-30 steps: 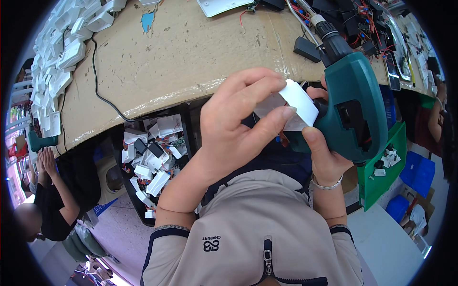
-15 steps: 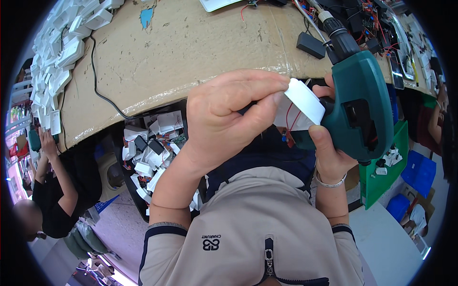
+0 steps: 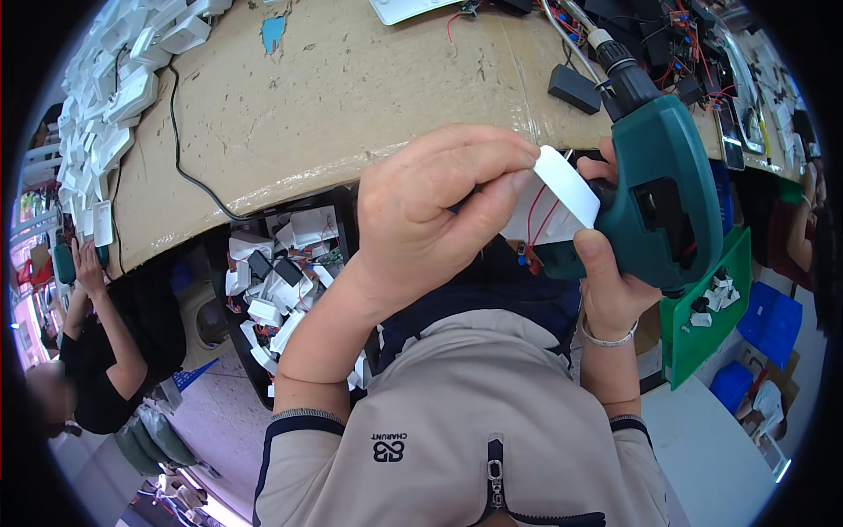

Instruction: The recorder uses a glue gun to secure electronic components inside plastic housing units at a manual workstation.

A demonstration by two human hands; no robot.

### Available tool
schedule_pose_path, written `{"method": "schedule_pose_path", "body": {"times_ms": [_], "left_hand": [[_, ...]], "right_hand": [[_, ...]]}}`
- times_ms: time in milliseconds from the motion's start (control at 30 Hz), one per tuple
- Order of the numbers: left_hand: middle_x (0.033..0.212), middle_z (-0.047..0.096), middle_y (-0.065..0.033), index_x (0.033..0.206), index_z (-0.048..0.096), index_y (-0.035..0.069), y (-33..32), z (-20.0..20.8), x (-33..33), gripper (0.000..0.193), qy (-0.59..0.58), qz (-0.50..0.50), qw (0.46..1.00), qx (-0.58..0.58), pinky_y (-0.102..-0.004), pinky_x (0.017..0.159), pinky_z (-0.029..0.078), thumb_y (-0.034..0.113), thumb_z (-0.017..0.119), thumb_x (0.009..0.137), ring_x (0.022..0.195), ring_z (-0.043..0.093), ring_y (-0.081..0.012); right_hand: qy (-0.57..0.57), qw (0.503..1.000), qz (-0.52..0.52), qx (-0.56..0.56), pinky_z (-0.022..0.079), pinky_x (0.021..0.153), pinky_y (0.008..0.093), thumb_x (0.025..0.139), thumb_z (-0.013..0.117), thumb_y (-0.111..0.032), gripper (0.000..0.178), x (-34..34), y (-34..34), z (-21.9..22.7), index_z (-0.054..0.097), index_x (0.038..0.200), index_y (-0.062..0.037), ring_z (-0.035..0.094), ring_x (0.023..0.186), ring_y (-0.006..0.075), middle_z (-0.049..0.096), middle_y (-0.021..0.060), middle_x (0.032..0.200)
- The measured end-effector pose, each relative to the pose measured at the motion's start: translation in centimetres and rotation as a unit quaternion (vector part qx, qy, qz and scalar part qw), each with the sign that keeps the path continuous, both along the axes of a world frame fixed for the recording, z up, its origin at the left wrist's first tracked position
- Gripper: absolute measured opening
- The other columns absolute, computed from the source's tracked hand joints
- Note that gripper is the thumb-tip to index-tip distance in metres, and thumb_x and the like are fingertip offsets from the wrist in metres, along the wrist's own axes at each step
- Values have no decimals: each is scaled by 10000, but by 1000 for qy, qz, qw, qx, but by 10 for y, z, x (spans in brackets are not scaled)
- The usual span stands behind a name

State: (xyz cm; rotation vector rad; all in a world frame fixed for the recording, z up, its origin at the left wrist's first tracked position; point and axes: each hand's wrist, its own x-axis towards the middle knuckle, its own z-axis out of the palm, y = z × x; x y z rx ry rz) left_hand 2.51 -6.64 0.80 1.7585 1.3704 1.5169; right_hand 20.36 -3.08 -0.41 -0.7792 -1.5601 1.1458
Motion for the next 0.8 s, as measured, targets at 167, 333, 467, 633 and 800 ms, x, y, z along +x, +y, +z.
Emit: {"method": "schedule_pose_path", "body": {"times_ms": [167,333,467,633,800], "left_hand": [[1001,598,-158,936,619,-40,3,-13,5,203,-77,-3,997,29,-272,742,486,-63,648,736,897,588,-191],[978,603,-154,924,623,-35,3,-16,5,197,-91,-8,995,39,-256,720,481,-43,666,732,870,590,-184],[933,617,-140,892,633,-25,3,-10,6,165,-34,24,997,63,-239,661,480,-32,672,733,799,599,-169],[936,619,-136,885,627,-23,4,-14,5,150,1,43,994,97,-232,633,476,-40,659,739,758,600,-160],[937,610,-135,904,618,-24,6,-19,8,173,-49,35,991,118,-237,653,481,-49,657,738,789,596,-166]], "right_hand": [[-4,1000,-16,-14,461,889,401,711,705,-97,686,0,0,2,355,1285,39,572,1011,297,503,241,1188],[-2,1000,2,19,456,896,411,715,700,-95,700,0,2,-2,334,1297,38,552,1049,325,490,239,1200],[6,999,0,39,459,897,419,722,691,-84,703,-2,4,-3,320,1308,29,529,1086,345,471,237,1218],[33,999,-3,24,467,897,430,730,675,-63,695,-4,3,-3,310,1315,17,516,1100,357,462,240,1219],[44,999,-12,14,470,891,423,731,672,-63,688,-7,1,-2,312,1311,21,528,1083,349,475,249,1201]]}}
